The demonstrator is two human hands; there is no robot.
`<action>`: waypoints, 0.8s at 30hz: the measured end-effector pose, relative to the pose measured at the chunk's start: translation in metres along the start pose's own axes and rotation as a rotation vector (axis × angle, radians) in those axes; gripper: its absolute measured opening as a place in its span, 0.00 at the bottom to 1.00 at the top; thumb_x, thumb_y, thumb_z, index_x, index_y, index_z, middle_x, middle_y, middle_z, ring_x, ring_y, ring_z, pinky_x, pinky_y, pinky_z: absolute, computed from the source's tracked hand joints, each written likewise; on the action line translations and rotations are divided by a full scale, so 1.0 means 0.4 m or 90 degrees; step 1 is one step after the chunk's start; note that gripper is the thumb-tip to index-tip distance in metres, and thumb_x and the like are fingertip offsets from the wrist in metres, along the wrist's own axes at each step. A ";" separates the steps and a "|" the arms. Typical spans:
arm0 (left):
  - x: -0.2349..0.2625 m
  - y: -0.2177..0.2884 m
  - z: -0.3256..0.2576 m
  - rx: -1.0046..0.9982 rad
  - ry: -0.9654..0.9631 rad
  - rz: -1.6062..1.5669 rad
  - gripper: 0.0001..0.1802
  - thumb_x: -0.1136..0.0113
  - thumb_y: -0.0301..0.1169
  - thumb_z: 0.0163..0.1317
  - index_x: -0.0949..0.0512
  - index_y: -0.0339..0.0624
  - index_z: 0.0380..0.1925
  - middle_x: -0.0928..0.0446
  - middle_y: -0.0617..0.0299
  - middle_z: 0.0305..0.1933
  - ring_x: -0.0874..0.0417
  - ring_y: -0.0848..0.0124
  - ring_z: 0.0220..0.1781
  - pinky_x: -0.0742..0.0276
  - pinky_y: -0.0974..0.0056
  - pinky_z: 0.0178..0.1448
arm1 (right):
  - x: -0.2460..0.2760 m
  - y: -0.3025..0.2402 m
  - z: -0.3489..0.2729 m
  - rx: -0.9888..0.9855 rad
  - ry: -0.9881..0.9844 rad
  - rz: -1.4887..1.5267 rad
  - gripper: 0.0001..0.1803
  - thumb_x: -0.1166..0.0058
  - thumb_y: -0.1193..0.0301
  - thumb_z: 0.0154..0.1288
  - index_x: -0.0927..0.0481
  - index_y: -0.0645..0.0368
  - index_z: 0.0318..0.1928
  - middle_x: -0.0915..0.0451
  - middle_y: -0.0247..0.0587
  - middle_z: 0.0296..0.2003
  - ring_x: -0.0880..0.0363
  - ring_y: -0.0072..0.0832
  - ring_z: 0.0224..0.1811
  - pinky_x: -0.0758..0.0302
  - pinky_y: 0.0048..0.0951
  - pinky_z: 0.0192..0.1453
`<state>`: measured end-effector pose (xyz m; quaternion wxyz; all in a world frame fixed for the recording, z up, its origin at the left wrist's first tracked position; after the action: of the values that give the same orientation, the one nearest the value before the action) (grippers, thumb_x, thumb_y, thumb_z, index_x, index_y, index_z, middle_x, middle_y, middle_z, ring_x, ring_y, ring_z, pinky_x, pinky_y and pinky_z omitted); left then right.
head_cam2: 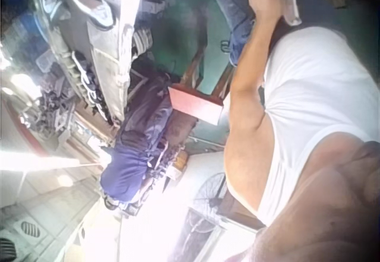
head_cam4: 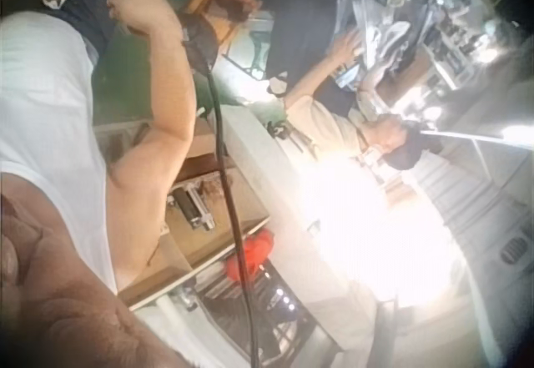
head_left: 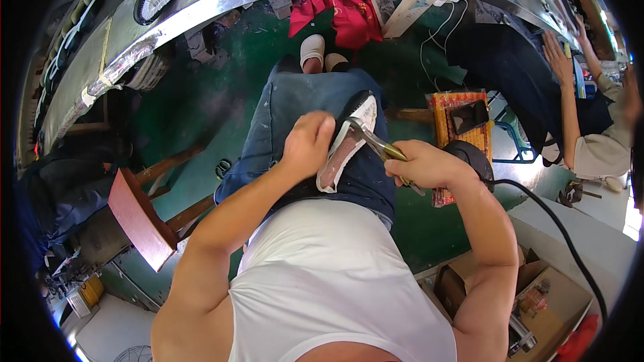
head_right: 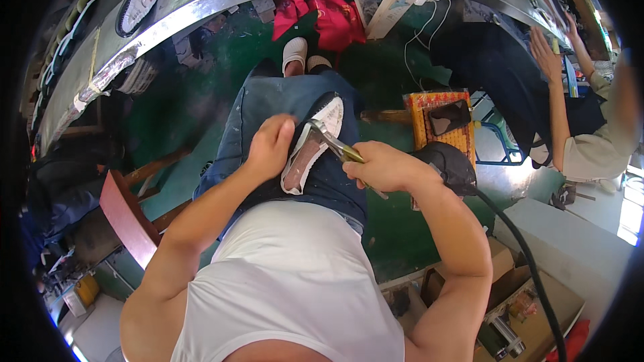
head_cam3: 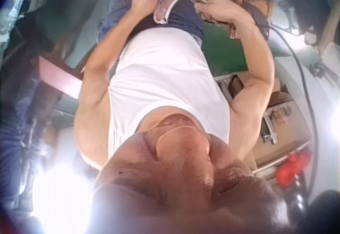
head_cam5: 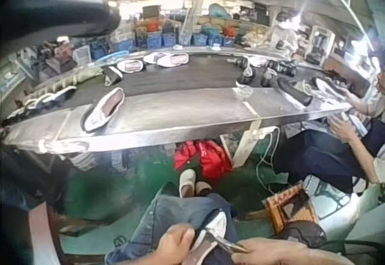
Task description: Trimming excess material from the soles and edges of shoes using a handheld cutting tool.
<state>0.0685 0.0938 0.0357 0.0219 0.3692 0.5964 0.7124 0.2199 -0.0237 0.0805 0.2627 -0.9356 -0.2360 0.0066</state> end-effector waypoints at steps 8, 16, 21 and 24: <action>-0.165 -0.140 -0.043 0.330 -0.188 -0.749 0.31 0.51 0.51 0.73 0.34 0.42 0.67 0.27 0.59 0.61 0.28 0.72 0.62 0.34 0.64 0.68 | -0.074 0.018 0.122 0.170 0.209 -0.104 0.15 0.48 0.64 0.69 0.23 0.66 0.35 0.19 0.57 0.30 0.18 0.52 0.36 0.25 0.45 0.44; -0.171 -0.129 0.000 0.376 -0.162 -0.674 0.33 0.38 0.41 0.68 0.36 0.42 0.69 0.23 0.61 0.57 0.23 0.73 0.55 0.26 0.65 0.60 | -0.191 0.130 0.222 0.167 0.107 0.351 0.15 0.50 0.67 0.73 0.24 0.68 0.50 0.18 0.40 0.36 0.18 0.25 0.32 0.24 0.25 0.29; -0.173 -0.113 -0.008 0.412 -0.137 -0.617 0.31 0.34 0.38 0.64 0.30 0.36 0.63 0.21 0.57 0.53 0.20 0.71 0.51 0.24 0.65 0.56 | -0.176 0.156 0.191 0.208 -0.302 0.640 0.21 0.47 0.68 0.71 0.28 0.71 0.57 0.18 0.47 0.44 0.15 0.33 0.45 0.14 0.30 0.35; -0.180 -0.142 -0.001 0.393 -0.113 -0.545 0.28 0.37 0.37 0.64 0.28 0.32 0.60 0.20 0.55 0.50 0.19 0.70 0.49 0.24 0.65 0.54 | -0.119 0.175 0.134 0.130 -0.229 0.492 0.23 0.46 0.67 0.70 0.30 0.71 0.58 0.19 0.50 0.45 0.15 0.34 0.46 0.14 0.28 0.34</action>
<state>0.0974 0.0759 -0.0493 0.2509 0.1412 0.8713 0.3974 0.2009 -0.0714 -0.0056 0.2872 -0.9083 0.0910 0.2903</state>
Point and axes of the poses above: each hand's wrist, its own z-axis towards the middle knuckle, its own x-axis out of the back of the hand, y = z × x, the point moved 10 cm from there along z, towards the middle knuckle
